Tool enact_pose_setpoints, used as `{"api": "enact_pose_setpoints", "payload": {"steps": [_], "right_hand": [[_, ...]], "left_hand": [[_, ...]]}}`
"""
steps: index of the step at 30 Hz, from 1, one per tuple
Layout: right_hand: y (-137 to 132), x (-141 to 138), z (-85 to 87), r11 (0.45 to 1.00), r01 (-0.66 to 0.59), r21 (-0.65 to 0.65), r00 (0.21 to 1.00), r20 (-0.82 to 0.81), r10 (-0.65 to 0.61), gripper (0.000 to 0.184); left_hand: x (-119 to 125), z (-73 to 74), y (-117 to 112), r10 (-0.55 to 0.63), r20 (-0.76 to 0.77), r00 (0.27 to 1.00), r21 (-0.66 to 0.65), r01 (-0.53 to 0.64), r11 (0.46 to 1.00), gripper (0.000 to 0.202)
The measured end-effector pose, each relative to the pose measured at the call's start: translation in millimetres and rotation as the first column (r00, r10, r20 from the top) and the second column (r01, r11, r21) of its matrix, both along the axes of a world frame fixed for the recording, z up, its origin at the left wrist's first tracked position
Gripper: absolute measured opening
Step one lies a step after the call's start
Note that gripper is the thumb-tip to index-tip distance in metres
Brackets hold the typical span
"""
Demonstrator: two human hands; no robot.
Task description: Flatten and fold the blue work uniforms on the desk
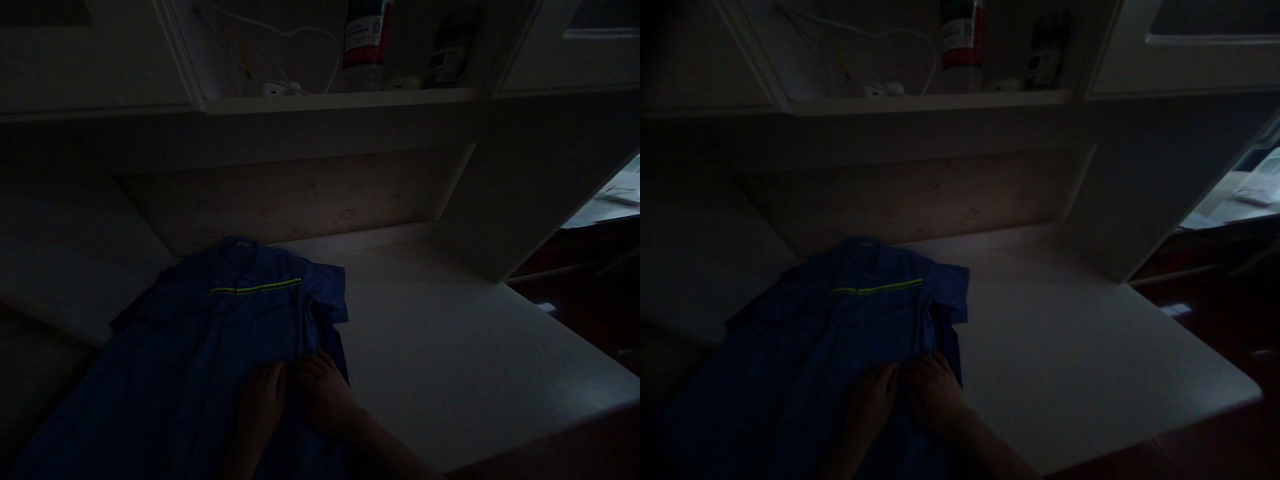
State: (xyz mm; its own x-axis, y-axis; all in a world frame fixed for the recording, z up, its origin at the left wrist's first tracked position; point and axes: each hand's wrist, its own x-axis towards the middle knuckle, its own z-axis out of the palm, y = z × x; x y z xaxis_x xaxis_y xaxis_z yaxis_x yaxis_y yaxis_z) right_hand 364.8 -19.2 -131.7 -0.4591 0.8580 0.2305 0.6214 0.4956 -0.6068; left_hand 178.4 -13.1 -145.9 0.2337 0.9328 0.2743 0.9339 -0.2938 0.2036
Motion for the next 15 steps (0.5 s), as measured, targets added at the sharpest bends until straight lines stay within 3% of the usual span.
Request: {"api": "enact_pose_setpoints", "payload": {"steps": [10, 13, 15], "right_hand": [[-2, -1, 6.3, 0.998, -0.021, -0.055, 0.999, -0.039, 0.018, 0.029], [3, 5, 7.4, 0.971, -0.045, -0.235, 0.975, -0.224, -0.009, 0.027], [14, 19, 7.3, 0.884, -0.035, -0.465, 0.859, -0.467, -0.212, 0.03]], "left_hand": [[1, 3.8, 2, 0.014, 0.024, 1.0, -0.08, -0.012, 0.997, 0.031], [2, 12.1, -9, 0.041, 0.062, 0.997, -0.136, -0.032, 0.99, 0.034], [4, 22.5, -28, 0.075, 0.107, 0.991, -0.256, -0.045, 0.966, 0.037]]}}
